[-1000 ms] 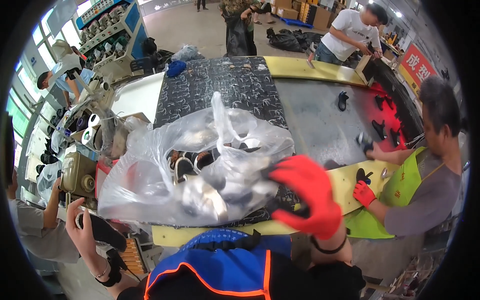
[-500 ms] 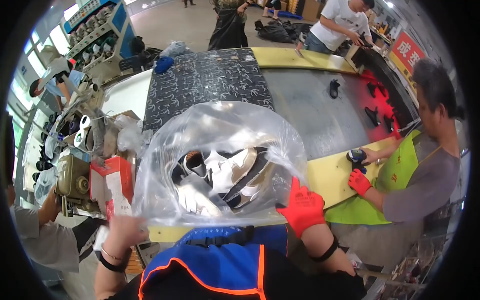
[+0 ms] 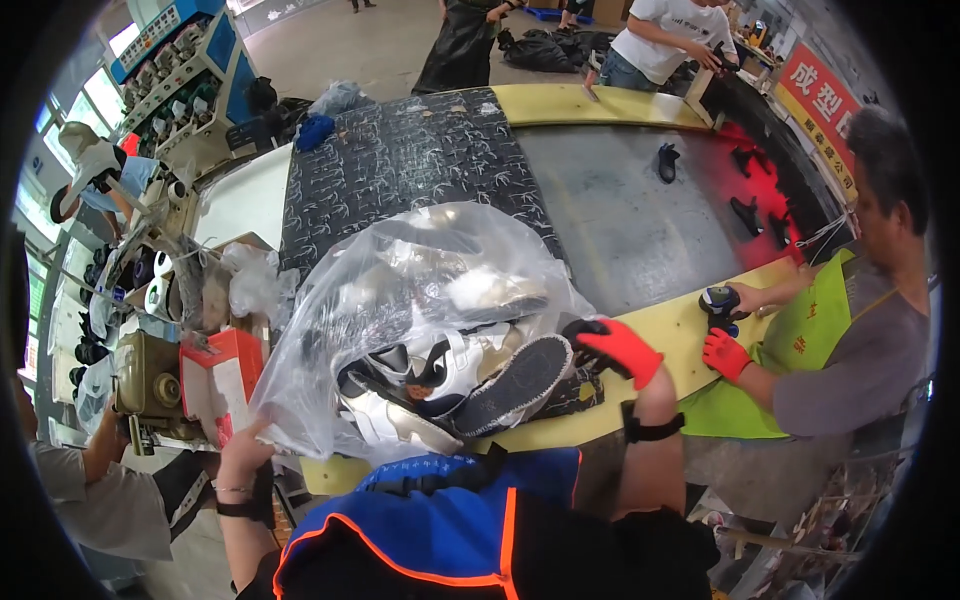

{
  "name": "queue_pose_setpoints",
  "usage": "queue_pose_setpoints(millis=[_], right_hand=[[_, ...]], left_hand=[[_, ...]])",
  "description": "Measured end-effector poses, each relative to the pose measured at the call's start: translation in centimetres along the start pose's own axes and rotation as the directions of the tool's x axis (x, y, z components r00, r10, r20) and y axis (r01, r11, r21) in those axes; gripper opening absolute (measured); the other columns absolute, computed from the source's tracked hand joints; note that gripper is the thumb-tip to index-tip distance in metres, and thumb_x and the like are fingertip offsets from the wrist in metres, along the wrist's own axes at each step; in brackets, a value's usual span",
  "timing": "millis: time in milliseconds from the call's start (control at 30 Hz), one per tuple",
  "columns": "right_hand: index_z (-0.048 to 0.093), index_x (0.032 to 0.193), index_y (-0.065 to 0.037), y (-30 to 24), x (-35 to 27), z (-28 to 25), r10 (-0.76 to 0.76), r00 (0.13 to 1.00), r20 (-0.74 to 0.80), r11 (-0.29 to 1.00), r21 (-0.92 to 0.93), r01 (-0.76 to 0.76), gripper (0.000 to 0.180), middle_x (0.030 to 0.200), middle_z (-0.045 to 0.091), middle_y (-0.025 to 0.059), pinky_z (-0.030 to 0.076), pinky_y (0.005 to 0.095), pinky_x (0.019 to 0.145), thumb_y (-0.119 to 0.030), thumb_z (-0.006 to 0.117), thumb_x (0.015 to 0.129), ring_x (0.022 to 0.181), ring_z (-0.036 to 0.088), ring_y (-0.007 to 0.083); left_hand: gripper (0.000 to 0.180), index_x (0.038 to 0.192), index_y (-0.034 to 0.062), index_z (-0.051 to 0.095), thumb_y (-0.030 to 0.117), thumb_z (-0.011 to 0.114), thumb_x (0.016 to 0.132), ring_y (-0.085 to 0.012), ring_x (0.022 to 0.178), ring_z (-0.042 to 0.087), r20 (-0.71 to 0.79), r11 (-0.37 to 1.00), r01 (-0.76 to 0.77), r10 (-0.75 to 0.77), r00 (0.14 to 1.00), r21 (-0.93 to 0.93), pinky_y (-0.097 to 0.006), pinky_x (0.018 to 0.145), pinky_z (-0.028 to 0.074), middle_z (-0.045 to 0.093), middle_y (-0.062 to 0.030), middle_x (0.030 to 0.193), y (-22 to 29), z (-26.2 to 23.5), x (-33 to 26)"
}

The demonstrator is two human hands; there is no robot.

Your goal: Sort manufactured shoes and place them on a cleaning/finishing machine.

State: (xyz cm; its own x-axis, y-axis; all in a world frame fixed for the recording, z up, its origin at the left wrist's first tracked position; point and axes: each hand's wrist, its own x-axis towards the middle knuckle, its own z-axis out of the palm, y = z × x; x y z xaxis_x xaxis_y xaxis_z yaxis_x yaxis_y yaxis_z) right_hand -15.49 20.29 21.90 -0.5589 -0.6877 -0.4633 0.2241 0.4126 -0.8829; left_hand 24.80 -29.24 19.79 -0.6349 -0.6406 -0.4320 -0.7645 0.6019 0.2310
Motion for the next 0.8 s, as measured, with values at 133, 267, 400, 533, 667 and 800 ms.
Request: queue_pose_setpoints(millis=[133,267,400,533,667,800], right_hand=[[0.056,0.125,-0.004,-0.7,1.1,2.8,-0.153,0.963,-0.223,0.97,0.154,0.19,0.036,0.108,0.064,0.0056,0.048,0.0258,0.088,-0.012,0.059,0.091,0.102,0.061,0.0147],[0.048,0.132,-0.001,1.4,8.3,9.3,-0.539,0.602,-0.589,0.714,0.06,0.698,0.046,0.121,0.057,0.0077,0.041,0.031,0.101,0.002,0.06,0.087,0.115,0.052,0.0172],[0.048,0.131,-0.001,-0.4,11.8,9.1,-0.533,0.537,-0.653,0.675,0.054,0.736,0.044,0.12,0.058,0.0073,0.04,0.0295,0.101,0.002,0.059,0.088,0.114,0.052,0.0153],[0.051,0.129,-0.002,-0.7,12.3,7.2,-0.489,0.64,-0.592,0.613,0.288,0.736,0.041,0.119,0.058,0.0067,0.044,0.0282,0.096,0.0,0.059,0.089,0.109,0.055,0.0142],[0.052,0.129,-0.003,1.2,11.4,6.3,-0.426,0.728,-0.538,0.585,0.449,0.675,0.04,0.118,0.059,0.0075,0.048,0.0284,0.092,-0.002,0.059,0.09,0.106,0.058,0.0148],[0.051,0.128,-0.003,2.2,11.6,7.2,-0.46,0.673,-0.579,0.608,0.346,0.714,0.037,0.117,0.06,0.0078,0.048,0.0301,0.092,-0.004,0.057,0.092,0.105,0.058,0.0159]], left_hand=[[0.064,0.132,0.0173,0.056,0.016,0.073,0.07,-0.0243,0.105,0.066,-0.021,0.962,-0.203,0.203,0.979,-0.183,-0.033,0.09,0.049,0.067,-0.0161,0.113,0.6,-2.8,0.0],[0.064,0.136,0.0058,0.05,-0.002,0.067,0.075,-0.014,0.102,0.061,-0.057,0.793,-0.286,0.304,0.951,-0.538,-0.029,0.089,0.047,0.067,-0.0104,0.11,7.8,-5.6,-2.8],[0.073,0.141,0.0132,0.047,0.003,0.071,0.073,-0.0087,0.059,0.04,-0.099,0.856,-0.386,0.376,0.921,-0.345,-0.026,0.057,0.04,0.048,-0.0005,0.066,13.3,-6.3,-1.8],[0.075,0.142,0.0141,0.045,0.006,0.072,0.073,-0.0091,0.058,0.038,-0.06,0.885,-0.361,0.36,0.931,-0.294,-0.024,0.056,0.037,0.039,-0.0002,0.061,14.8,-4.0,-0.3],[0.072,0.142,0.0121,0.045,0.005,0.07,0.075,-0.009,0.058,0.038,-0.033,0.832,-0.402,0.422,0.906,-0.381,-0.024,0.056,0.038,0.04,-0.0001,0.062,14.8,-2.6,-0.6],[0.071,0.142,0.0121,0.046,0.004,0.07,0.075,-0.0087,0.059,0.039,-0.017,0.839,-0.397,0.422,0.907,-0.372,-0.023,0.057,0.037,0.041,0.0007,0.063,14.5,-2.5,-1.1]])
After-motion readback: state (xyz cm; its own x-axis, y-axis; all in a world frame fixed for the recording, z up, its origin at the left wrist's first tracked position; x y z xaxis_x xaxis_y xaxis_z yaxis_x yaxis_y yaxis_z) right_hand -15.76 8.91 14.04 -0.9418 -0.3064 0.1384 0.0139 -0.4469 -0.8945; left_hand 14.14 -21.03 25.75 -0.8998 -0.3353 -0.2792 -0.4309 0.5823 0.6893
